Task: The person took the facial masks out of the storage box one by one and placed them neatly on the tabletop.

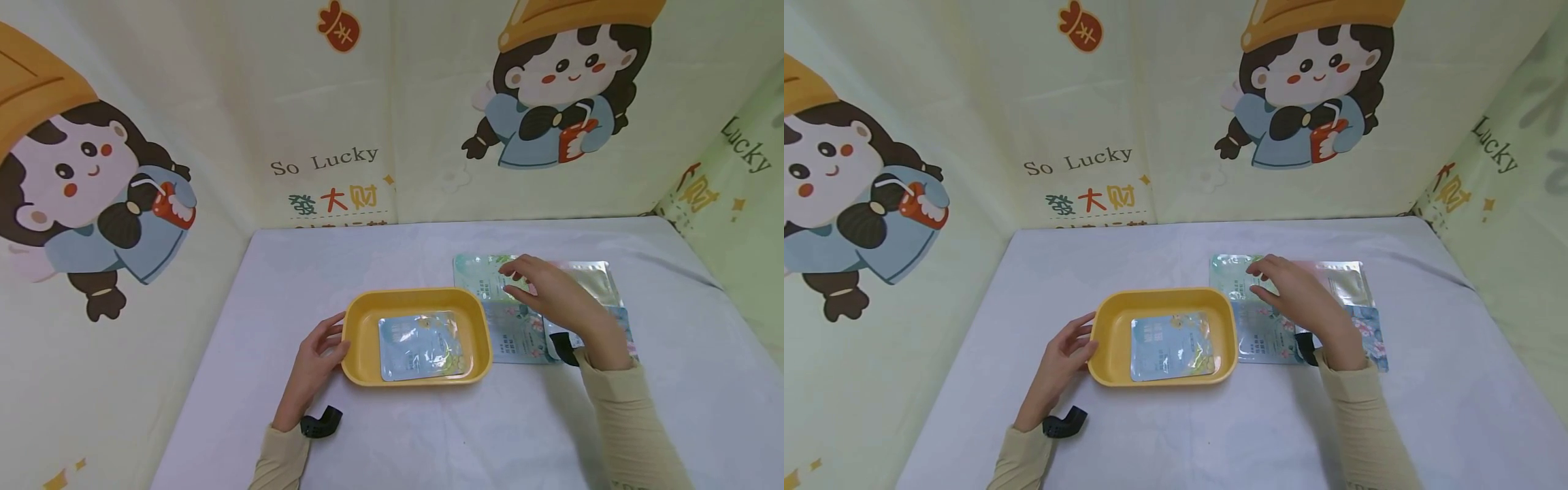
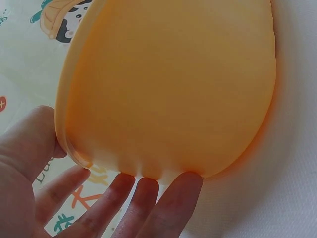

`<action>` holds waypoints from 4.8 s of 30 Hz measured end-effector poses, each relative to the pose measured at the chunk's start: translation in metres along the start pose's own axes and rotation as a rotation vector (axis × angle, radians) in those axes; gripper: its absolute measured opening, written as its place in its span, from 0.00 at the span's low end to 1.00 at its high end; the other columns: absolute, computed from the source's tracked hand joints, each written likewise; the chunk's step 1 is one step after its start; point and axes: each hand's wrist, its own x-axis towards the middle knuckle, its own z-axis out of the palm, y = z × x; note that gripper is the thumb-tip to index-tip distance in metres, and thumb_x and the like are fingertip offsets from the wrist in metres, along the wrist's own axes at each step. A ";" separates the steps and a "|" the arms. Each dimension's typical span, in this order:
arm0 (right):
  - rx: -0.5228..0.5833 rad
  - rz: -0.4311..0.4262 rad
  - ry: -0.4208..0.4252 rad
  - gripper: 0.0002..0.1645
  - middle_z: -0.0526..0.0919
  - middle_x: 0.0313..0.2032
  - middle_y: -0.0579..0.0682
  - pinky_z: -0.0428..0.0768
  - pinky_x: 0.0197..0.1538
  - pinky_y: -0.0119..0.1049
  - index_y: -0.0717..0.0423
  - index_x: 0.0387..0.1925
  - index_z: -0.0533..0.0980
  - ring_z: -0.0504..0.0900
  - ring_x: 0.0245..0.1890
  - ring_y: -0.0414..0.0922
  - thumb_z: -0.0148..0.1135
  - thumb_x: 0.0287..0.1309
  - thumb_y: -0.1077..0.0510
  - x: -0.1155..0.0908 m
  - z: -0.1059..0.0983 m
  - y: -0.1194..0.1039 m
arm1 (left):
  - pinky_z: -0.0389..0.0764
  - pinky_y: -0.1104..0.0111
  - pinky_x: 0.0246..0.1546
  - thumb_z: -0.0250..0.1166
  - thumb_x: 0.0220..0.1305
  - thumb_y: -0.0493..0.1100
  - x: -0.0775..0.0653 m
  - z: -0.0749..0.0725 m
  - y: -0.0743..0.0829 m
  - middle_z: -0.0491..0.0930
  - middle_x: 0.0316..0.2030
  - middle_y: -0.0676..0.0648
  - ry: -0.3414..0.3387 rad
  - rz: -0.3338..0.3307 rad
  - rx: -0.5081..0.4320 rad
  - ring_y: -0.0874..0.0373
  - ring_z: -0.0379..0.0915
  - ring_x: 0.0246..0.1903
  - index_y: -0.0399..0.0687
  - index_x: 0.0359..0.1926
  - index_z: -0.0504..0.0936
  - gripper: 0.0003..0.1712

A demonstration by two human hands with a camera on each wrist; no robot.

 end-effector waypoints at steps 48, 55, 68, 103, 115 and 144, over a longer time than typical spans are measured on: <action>0.034 -0.181 -0.145 0.29 0.78 0.55 0.53 0.81 0.56 0.46 0.60 0.61 0.73 0.79 0.53 0.49 0.67 0.62 0.52 0.028 0.066 -0.059 | 0.85 0.67 0.41 0.67 0.65 0.43 -0.001 -0.001 0.001 0.75 0.58 0.46 -0.001 -0.007 0.010 0.49 0.75 0.56 0.63 0.66 0.72 0.29; 0.028 -0.191 -0.196 0.33 0.76 0.59 0.56 0.76 0.63 0.47 0.61 0.63 0.71 0.75 0.60 0.52 0.68 0.61 0.50 0.032 0.079 -0.063 | 0.86 0.66 0.39 0.67 0.66 0.43 -0.001 -0.001 0.000 0.75 0.57 0.47 -0.004 -0.010 -0.005 0.49 0.76 0.55 0.65 0.65 0.73 0.29; 0.010 -0.197 -0.233 0.38 0.76 0.61 0.56 0.73 0.65 0.48 0.61 0.65 0.70 0.73 0.62 0.53 0.70 0.58 0.48 0.033 0.094 -0.062 | 0.86 0.66 0.38 0.68 0.65 0.44 0.000 -0.001 0.001 0.75 0.58 0.44 -0.023 0.000 -0.015 0.48 0.75 0.55 0.62 0.67 0.72 0.30; -0.046 -0.112 -0.259 0.37 0.80 0.52 0.52 0.79 0.59 0.44 0.58 0.58 0.72 0.78 0.51 0.49 0.78 0.48 0.54 0.032 0.100 -0.069 | 0.86 0.66 0.39 0.68 0.65 0.44 -0.001 0.000 0.000 0.75 0.57 0.47 -0.012 -0.004 -0.023 0.49 0.75 0.55 0.67 0.65 0.73 0.29; 0.008 -0.142 -0.242 0.25 0.82 0.46 0.47 0.82 0.53 0.41 0.55 0.54 0.75 0.80 0.43 0.44 0.73 0.55 0.60 0.034 0.101 -0.065 | 0.86 0.66 0.39 0.68 0.65 0.44 0.000 0.000 -0.002 0.75 0.58 0.47 -0.013 0.009 -0.014 0.49 0.76 0.54 0.66 0.66 0.72 0.29; 0.312 -0.305 -0.192 0.16 0.82 0.51 0.41 0.81 0.55 0.38 0.50 0.54 0.78 0.80 0.51 0.39 0.61 0.66 0.63 0.031 0.072 -0.054 | 0.85 0.68 0.40 0.68 0.65 0.47 0.001 -0.001 -0.001 0.76 0.57 0.46 -0.027 0.018 -0.012 0.49 0.75 0.54 0.65 0.66 0.72 0.29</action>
